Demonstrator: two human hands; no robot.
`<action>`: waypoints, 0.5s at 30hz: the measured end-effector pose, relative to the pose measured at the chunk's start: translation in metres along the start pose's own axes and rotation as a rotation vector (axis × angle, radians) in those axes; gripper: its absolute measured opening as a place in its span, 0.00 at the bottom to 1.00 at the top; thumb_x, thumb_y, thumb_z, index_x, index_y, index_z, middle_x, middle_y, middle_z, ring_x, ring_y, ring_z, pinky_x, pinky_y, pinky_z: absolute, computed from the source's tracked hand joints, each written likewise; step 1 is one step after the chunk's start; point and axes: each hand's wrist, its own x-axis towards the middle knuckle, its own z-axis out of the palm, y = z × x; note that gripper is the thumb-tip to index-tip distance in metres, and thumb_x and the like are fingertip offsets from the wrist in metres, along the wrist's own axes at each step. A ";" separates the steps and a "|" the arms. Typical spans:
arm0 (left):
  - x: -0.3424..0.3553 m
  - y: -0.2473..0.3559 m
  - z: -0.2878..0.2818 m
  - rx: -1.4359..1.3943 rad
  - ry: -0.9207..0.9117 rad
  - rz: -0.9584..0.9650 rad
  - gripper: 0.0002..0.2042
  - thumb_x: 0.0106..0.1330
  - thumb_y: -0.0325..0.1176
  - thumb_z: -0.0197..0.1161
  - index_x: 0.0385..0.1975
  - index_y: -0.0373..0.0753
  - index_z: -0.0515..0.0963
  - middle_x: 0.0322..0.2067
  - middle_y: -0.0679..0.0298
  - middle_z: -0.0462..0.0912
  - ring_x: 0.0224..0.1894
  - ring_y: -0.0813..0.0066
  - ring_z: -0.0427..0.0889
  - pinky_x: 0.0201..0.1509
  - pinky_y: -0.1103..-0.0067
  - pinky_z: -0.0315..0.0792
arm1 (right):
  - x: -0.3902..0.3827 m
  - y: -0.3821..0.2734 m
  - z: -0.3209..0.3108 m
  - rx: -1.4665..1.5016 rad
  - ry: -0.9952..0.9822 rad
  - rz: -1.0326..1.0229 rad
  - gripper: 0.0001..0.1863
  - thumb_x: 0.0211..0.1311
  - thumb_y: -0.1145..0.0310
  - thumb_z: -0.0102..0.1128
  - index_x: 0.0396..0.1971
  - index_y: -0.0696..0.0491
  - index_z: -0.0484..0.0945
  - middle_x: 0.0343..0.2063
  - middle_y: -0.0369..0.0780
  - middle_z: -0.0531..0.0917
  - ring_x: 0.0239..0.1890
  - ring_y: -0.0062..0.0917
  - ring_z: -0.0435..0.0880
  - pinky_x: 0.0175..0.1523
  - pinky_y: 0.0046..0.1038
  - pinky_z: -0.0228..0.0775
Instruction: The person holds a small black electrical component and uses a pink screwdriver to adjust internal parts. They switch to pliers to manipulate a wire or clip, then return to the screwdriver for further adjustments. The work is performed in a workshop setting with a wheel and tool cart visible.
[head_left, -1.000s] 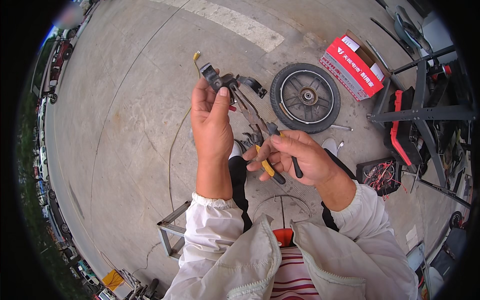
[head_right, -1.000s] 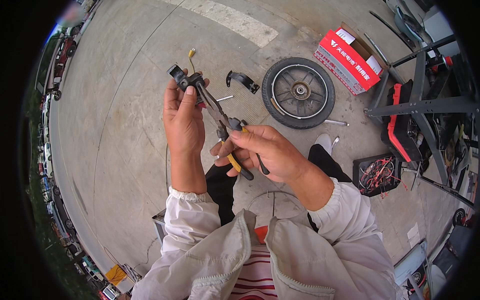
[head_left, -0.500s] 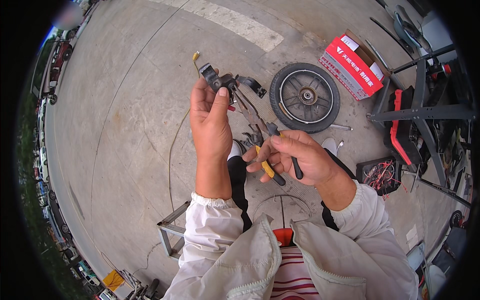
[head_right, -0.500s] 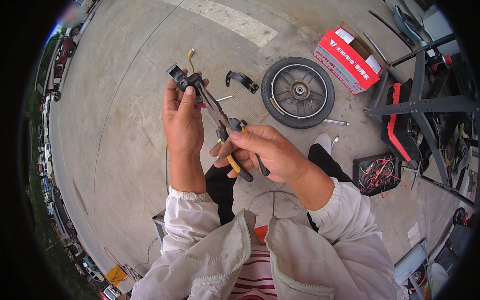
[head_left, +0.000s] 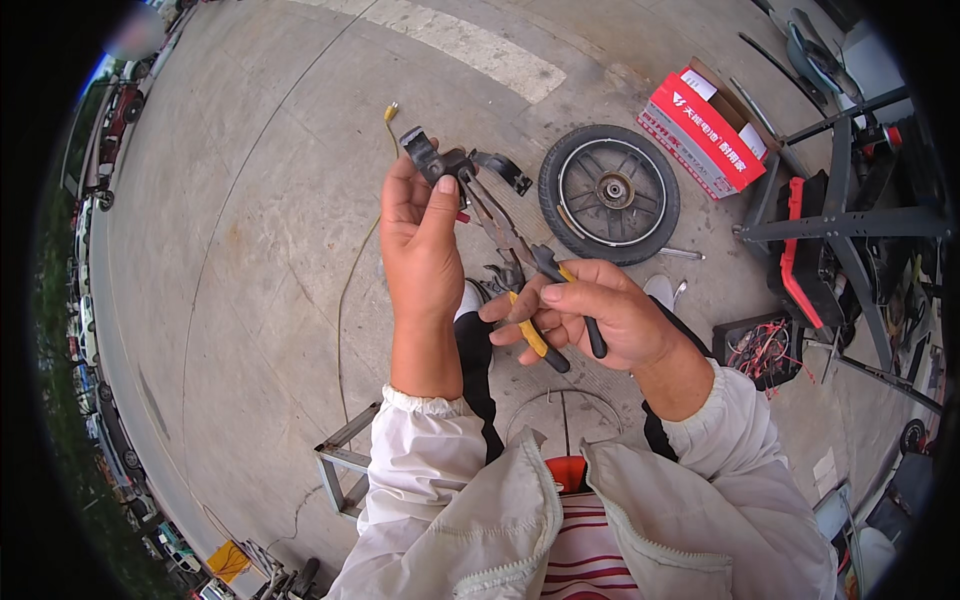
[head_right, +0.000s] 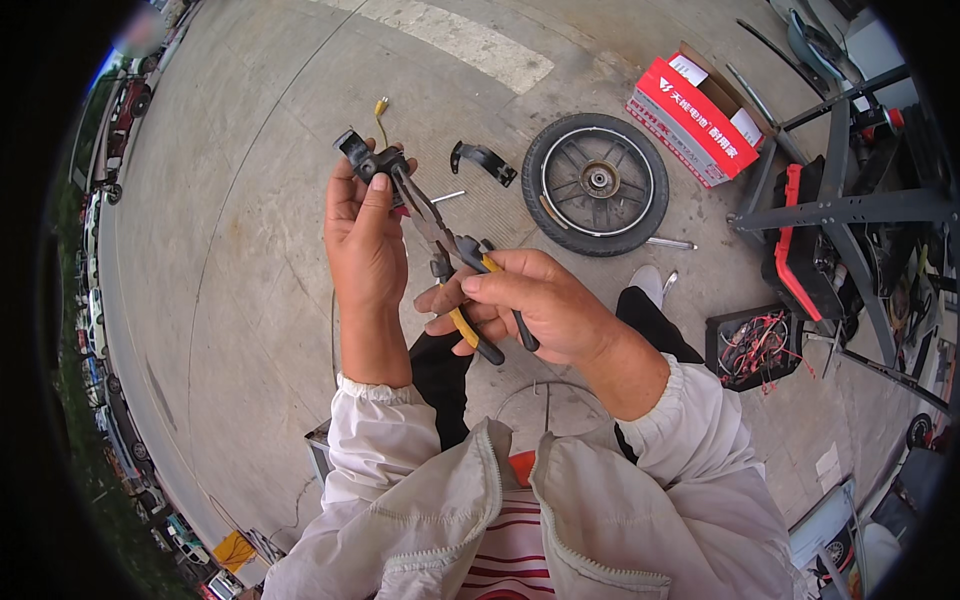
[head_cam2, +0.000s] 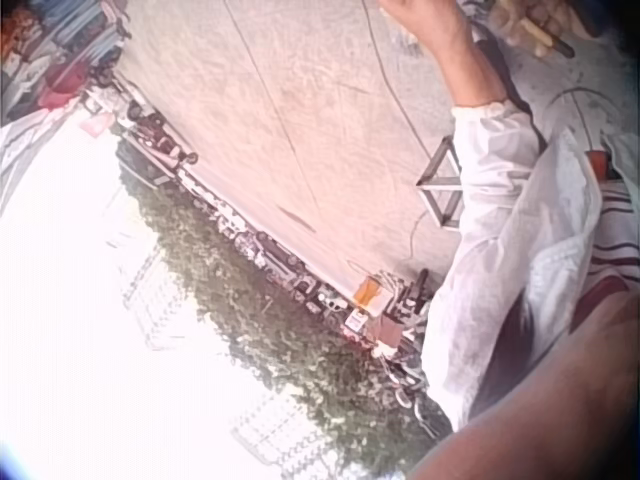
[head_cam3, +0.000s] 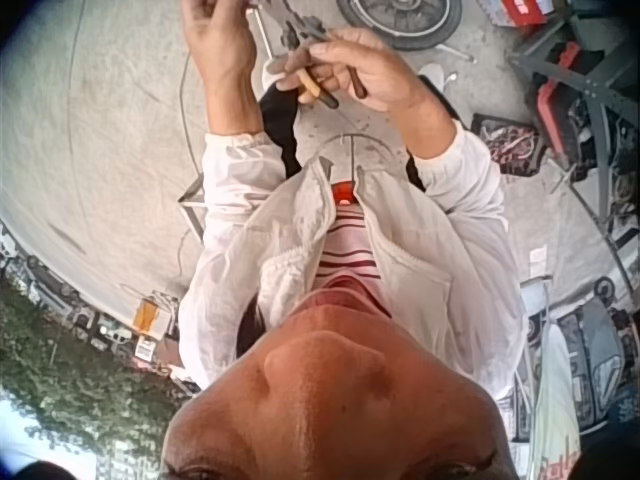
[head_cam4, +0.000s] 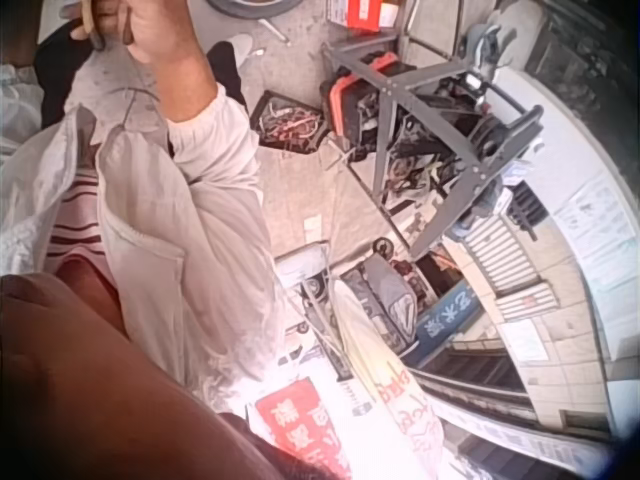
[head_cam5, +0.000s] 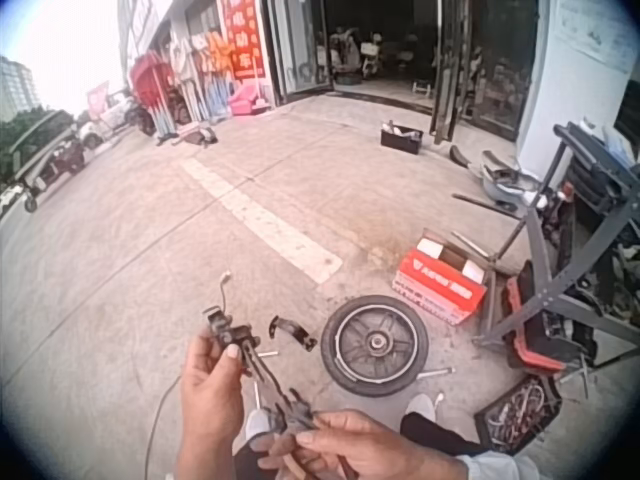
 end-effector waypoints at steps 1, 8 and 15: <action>0.000 0.000 0.000 -0.001 0.001 0.001 0.18 0.71 0.27 0.55 0.60 0.32 0.67 0.50 0.56 0.80 0.53 0.65 0.79 0.57 0.73 0.68 | 0.000 0.000 0.000 0.002 -0.001 -0.001 0.17 0.69 0.69 0.45 0.46 0.67 0.74 0.53 0.62 0.75 0.51 0.47 0.82 0.48 0.40 0.79; 0.000 0.000 0.000 -0.005 0.009 -0.002 0.18 0.71 0.27 0.55 0.60 0.32 0.67 0.49 0.56 0.80 0.54 0.64 0.79 0.57 0.73 0.68 | 0.000 0.000 -0.001 0.054 0.001 0.019 0.18 0.68 0.68 0.45 0.45 0.69 0.74 0.54 0.61 0.74 0.53 0.49 0.80 0.48 0.42 0.79; 0.000 0.001 0.001 0.013 0.007 -0.002 0.18 0.71 0.27 0.55 0.60 0.33 0.67 0.48 0.59 0.81 0.53 0.66 0.80 0.51 0.78 0.69 | 0.000 0.000 0.000 0.063 0.023 0.014 0.19 0.67 0.67 0.45 0.41 0.69 0.76 0.49 0.55 0.77 0.53 0.48 0.80 0.45 0.44 0.81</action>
